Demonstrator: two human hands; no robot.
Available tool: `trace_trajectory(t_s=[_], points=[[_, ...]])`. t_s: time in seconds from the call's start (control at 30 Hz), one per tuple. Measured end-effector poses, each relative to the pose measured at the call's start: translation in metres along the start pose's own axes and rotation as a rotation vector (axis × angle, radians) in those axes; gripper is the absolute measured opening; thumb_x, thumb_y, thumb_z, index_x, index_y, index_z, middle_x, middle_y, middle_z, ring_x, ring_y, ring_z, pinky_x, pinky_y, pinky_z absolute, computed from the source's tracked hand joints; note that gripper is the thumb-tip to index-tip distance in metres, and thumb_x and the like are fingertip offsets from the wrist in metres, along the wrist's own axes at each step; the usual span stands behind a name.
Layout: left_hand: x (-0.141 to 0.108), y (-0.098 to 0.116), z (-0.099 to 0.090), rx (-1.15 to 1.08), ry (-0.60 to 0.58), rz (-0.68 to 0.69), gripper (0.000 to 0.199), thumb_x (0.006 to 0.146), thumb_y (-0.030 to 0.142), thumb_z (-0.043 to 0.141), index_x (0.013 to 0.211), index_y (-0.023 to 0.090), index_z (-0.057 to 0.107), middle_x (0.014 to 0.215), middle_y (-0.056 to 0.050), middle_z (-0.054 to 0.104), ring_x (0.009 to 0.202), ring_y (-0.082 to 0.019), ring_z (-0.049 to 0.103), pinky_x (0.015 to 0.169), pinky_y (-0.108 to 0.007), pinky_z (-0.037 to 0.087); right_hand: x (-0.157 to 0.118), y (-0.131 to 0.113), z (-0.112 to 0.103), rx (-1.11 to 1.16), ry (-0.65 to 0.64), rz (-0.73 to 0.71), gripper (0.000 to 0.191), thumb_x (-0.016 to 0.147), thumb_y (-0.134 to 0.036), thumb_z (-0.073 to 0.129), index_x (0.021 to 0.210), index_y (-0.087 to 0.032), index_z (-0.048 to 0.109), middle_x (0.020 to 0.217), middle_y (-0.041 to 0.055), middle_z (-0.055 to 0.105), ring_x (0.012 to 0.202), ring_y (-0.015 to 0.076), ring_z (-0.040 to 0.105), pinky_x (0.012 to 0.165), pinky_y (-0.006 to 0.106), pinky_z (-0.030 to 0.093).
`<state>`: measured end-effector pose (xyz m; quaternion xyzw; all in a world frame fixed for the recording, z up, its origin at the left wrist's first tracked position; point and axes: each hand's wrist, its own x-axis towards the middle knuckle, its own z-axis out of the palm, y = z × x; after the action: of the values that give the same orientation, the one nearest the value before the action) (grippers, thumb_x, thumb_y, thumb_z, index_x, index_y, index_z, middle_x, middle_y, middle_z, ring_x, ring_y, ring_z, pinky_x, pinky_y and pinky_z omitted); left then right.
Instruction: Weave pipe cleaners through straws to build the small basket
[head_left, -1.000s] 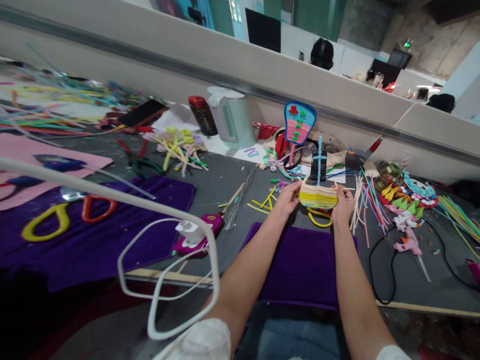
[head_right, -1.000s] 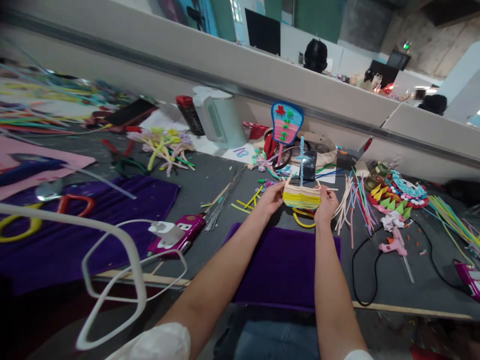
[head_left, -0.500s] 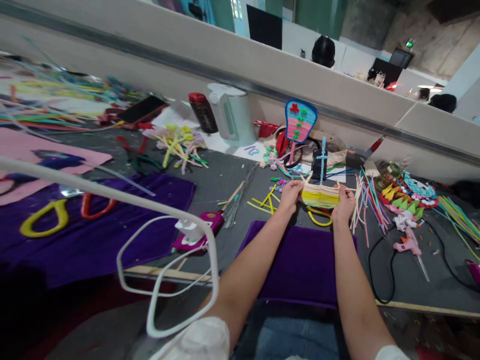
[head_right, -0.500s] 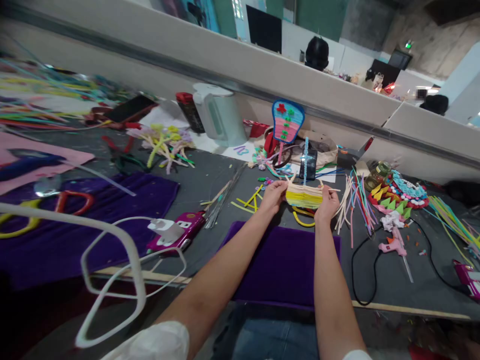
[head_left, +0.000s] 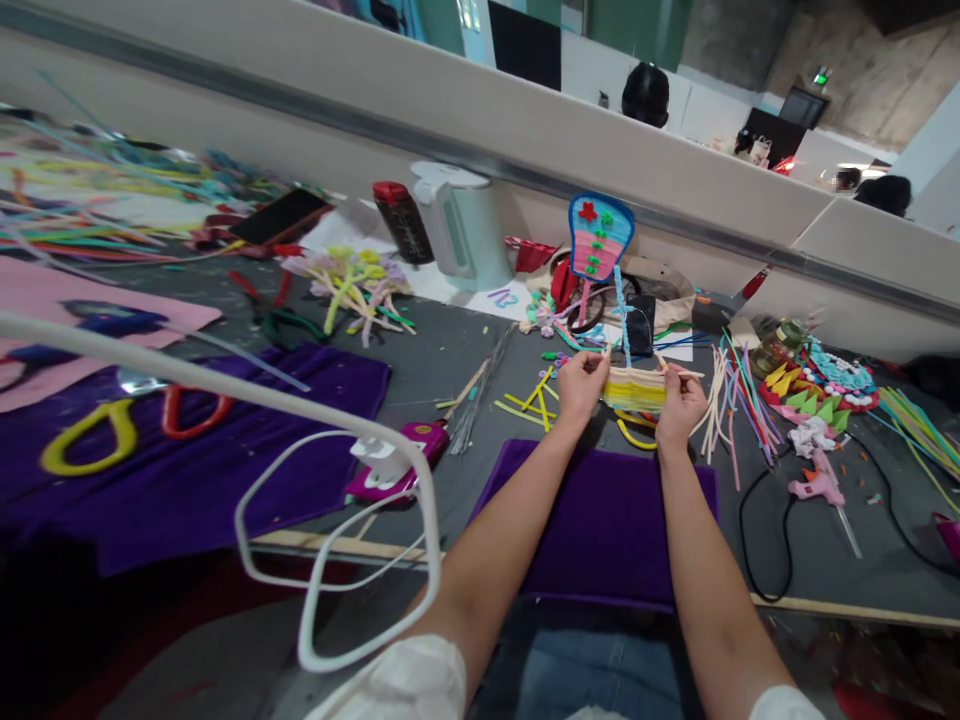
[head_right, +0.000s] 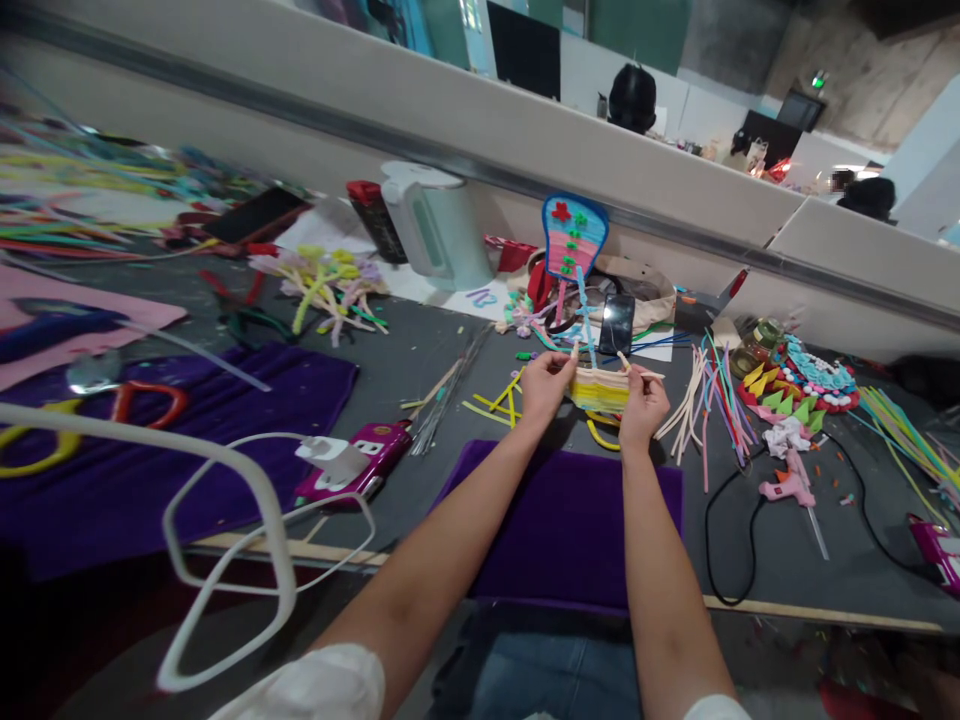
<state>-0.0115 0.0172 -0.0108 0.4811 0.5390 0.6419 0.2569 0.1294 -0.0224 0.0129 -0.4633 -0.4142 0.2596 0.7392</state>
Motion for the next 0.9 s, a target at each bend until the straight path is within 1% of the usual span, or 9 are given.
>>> trace_trajectory(t_s=[0.1,0.27,0.43,0.53,0.73,0.83,0.9], points=[[0.0004,-0.0007,0.0004,-0.046,0.011,-0.003,0.014,0.073,0.032,0.068,0.072,0.017,0.069,0.066,-0.002,0.066,0.061,-0.015,0.057,0.064,-0.025,0.042,0.0014,0.0004,-0.0005,-0.006,0.001,0.011,0.031,0.082,-0.046,0.059,0.089,-0.016,0.062,0.09,0.0085,0.07,0.081,0.0181,0.068,0.08,0.033,0.056],[0.001,0.0009,0.0004,-0.091,0.006,0.007,0.013,0.073,0.03,0.069,0.075,0.017,0.071,0.07,-0.003,0.067,0.065,-0.016,0.058,0.066,-0.026,0.045,0.0051,0.0013,-0.0019,0.094,0.002,0.127,0.033,0.078,-0.046,0.063,0.093,-0.016,0.061,0.086,0.006,0.071,0.077,0.0174,0.068,0.076,0.033,0.056],[0.001,0.0045,-0.0015,-0.011,0.027,0.111,0.01,0.075,0.027,0.067,0.076,0.017,0.072,0.077,-0.005,0.067,0.069,-0.016,0.06,0.067,-0.027,0.046,0.0059,-0.0006,-0.0032,0.083,-0.01,0.167,0.036,0.078,-0.049,0.06,0.094,-0.017,0.06,0.088,0.0055,0.072,0.08,0.0171,0.068,0.075,0.032,0.056],[0.0009,0.0062,-0.0028,0.018,0.024,0.108,0.011,0.074,0.027,0.068,0.076,0.017,0.071,0.078,-0.005,0.067,0.069,-0.016,0.059,0.066,-0.028,0.046,0.0047,-0.0037,-0.0027,0.092,-0.027,0.186,0.037,0.078,-0.05,0.06,0.094,-0.017,0.059,0.089,0.0054,0.072,0.081,0.0171,0.068,0.075,0.031,0.056],[0.0015,0.0058,-0.0037,0.037,0.05,0.108,0.01,0.075,0.027,0.069,0.074,0.017,0.07,0.076,-0.004,0.066,0.067,-0.016,0.057,0.065,-0.028,0.044,0.0048,-0.0051,-0.0017,0.22,-0.02,0.25,0.034,0.074,-0.047,0.066,0.09,-0.017,0.06,0.083,0.0032,0.072,0.077,0.0169,0.068,0.075,0.032,0.056],[0.0013,0.0038,0.0,-0.06,0.08,0.069,0.012,0.072,0.029,0.071,0.075,0.017,0.068,0.076,-0.003,0.064,0.067,-0.014,0.056,0.065,-0.026,0.044,0.0074,-0.0017,-0.0027,0.239,-0.003,0.273,0.034,0.072,-0.047,0.068,0.087,-0.017,0.061,0.081,0.0029,0.072,0.079,0.0177,0.069,0.077,0.034,0.056],[0.0006,0.0031,0.0038,-0.234,0.118,-0.036,0.02,0.068,0.031,0.076,0.077,0.017,0.065,0.074,-0.001,0.063,0.066,-0.012,0.056,0.064,-0.024,0.044,0.0094,0.0009,-0.0035,0.258,0.01,0.287,0.035,0.07,-0.046,0.07,0.087,-0.017,0.061,0.08,0.0028,0.072,0.079,0.0179,0.069,0.078,0.034,0.056]])
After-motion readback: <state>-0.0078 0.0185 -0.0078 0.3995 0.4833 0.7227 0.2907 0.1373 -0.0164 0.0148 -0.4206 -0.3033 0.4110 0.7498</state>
